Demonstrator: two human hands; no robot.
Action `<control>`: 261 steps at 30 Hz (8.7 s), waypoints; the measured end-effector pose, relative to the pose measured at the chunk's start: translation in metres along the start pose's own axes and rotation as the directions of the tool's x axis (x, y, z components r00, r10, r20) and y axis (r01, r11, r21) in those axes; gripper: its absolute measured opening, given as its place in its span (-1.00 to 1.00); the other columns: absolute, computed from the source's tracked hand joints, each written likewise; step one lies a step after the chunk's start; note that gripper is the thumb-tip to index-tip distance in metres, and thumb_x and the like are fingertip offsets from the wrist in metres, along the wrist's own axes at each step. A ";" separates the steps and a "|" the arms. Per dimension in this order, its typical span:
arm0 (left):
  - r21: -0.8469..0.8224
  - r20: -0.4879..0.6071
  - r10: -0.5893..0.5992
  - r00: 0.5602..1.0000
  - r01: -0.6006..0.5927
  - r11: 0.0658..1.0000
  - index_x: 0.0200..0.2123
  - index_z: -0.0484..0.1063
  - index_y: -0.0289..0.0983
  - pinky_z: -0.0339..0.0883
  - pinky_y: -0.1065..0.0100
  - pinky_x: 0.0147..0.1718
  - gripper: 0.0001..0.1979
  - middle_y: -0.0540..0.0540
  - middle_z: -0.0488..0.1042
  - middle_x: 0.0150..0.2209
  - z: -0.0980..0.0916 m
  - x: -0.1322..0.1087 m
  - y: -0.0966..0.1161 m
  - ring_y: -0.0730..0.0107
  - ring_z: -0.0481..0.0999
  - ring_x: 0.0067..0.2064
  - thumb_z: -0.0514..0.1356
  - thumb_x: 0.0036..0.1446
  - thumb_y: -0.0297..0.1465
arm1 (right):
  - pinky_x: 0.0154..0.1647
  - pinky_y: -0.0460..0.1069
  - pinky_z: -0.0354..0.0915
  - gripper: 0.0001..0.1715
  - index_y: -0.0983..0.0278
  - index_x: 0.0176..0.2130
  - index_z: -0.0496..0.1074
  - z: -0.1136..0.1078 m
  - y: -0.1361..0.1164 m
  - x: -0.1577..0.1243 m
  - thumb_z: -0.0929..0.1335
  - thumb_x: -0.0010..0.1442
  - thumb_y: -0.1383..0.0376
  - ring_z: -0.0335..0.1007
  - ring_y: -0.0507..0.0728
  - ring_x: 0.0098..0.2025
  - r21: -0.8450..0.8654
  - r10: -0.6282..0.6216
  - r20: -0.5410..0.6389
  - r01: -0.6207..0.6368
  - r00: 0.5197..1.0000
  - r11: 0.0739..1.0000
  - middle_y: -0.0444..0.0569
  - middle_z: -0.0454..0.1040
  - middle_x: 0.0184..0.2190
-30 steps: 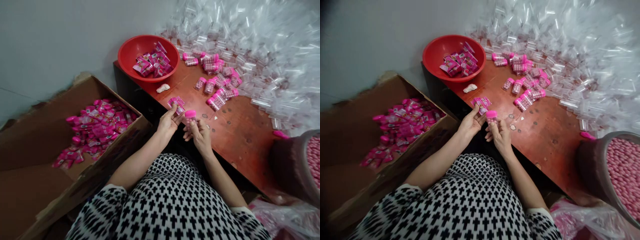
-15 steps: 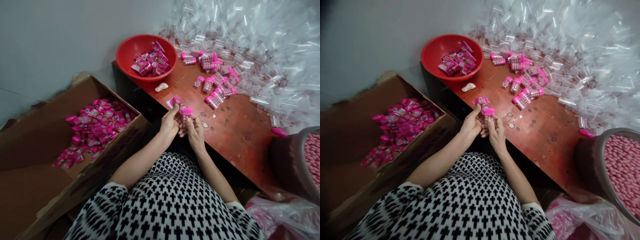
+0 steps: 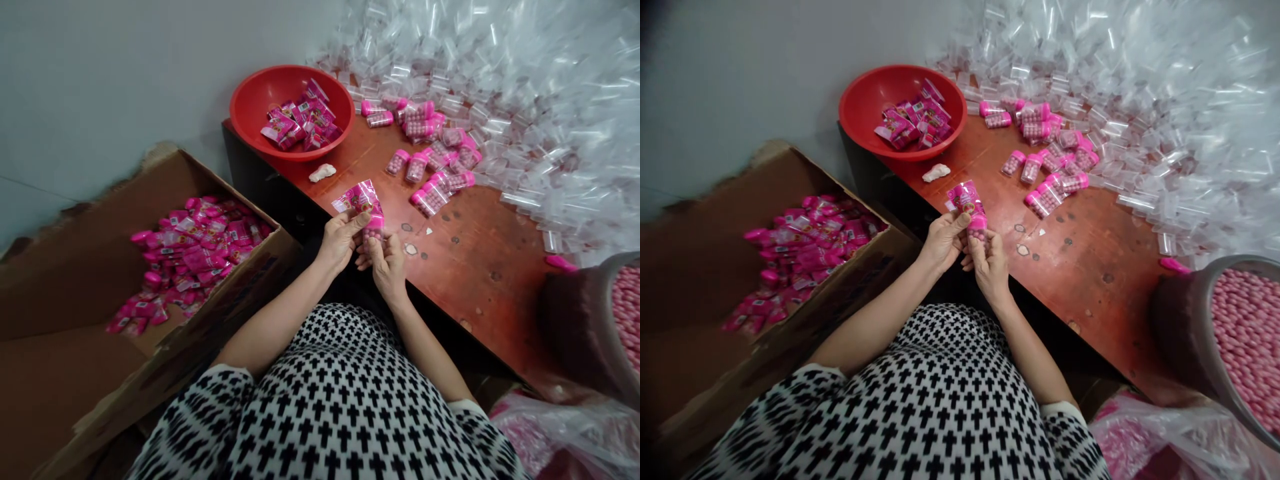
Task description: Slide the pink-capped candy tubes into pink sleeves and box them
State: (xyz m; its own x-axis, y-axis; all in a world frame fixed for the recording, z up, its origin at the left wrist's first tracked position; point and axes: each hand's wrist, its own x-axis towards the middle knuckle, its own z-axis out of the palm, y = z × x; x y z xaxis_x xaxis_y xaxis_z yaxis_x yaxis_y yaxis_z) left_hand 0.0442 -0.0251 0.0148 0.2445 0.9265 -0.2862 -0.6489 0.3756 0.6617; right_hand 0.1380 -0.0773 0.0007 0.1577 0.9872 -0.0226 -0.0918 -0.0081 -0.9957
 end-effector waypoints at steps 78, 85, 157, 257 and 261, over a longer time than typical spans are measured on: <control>0.204 0.004 -0.056 0.998 0.054 0.977 -0.54 0.41 -0.35 0.07 0.50 -0.86 -0.61 0.03 0.34 -0.72 -0.007 -0.011 -0.005 0.55 0.23 -0.79 0.38 -0.18 -0.13 | -0.83 -0.22 0.14 -0.59 0.18 -0.12 0.12 0.007 0.010 -0.005 0.37 0.15 0.12 0.25 -0.09 -0.76 0.055 -0.013 0.008 0.013 1.000 0.998 -0.33 0.41 -0.60; 0.190 0.029 -0.098 0.995 0.091 0.978 -0.51 0.37 -0.35 0.19 0.41 -0.89 -0.62 0.12 0.21 -0.79 -0.004 -0.028 -0.003 0.43 0.25 -0.83 0.37 -0.15 -0.15 | -0.86 -0.23 0.10 -0.58 0.15 -0.18 0.08 0.010 0.007 -0.006 0.37 0.13 0.08 0.22 -0.07 -0.80 0.338 0.113 0.080 -0.133 0.990 0.931 -0.37 0.40 -0.65; 0.761 0.615 0.631 0.473 -0.566 -0.317 -0.40 0.48 -0.30 0.37 0.42 -0.33 -0.83 -0.07 0.55 -0.45 -0.027 -0.031 0.016 0.44 0.53 -0.40 0.11 0.18 -0.45 | -0.85 -0.24 -0.01 -0.71 0.26 -0.37 0.24 0.021 -0.015 -0.021 0.33 0.09 0.11 0.23 -0.08 -0.76 0.513 0.284 0.163 -0.328 0.945 0.794 -0.21 0.40 -0.62; 0.156 -0.119 0.023 0.993 -0.005 0.988 -0.42 0.48 -0.38 0.14 0.53 -0.77 -0.50 -0.01 0.42 -0.63 -0.018 -0.042 -0.001 0.65 0.21 -0.74 0.31 -0.14 0.00 | -0.77 -0.20 0.22 -0.63 0.24 -0.23 0.28 0.019 0.004 -0.028 0.31 0.17 0.00 0.30 -0.08 -0.69 0.192 0.206 0.207 -0.246 0.956 0.950 -0.25 0.40 -0.57; 0.145 -0.110 -0.035 0.993 0.051 0.988 -0.38 0.48 -0.38 0.02 0.52 -0.85 -0.51 0.06 0.34 -0.69 -0.017 -0.043 -0.005 0.65 0.15 -0.79 0.31 -0.12 -0.02 | -0.74 -0.18 0.26 -0.62 0.17 -0.15 0.17 0.023 0.005 -0.032 0.34 0.16 0.04 0.30 -0.07 -0.70 0.232 0.141 0.098 -0.160 0.985 0.959 -0.30 0.43 -0.55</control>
State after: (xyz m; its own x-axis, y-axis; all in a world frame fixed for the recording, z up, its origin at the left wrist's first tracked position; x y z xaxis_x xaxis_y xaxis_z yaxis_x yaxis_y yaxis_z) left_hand 0.0243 -0.0669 0.0116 0.1864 0.9044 -0.3839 -0.5242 0.4220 0.7397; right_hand 0.1098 -0.1048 -0.0020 0.0459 0.9870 -0.1539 -0.3416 -0.1292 -0.9309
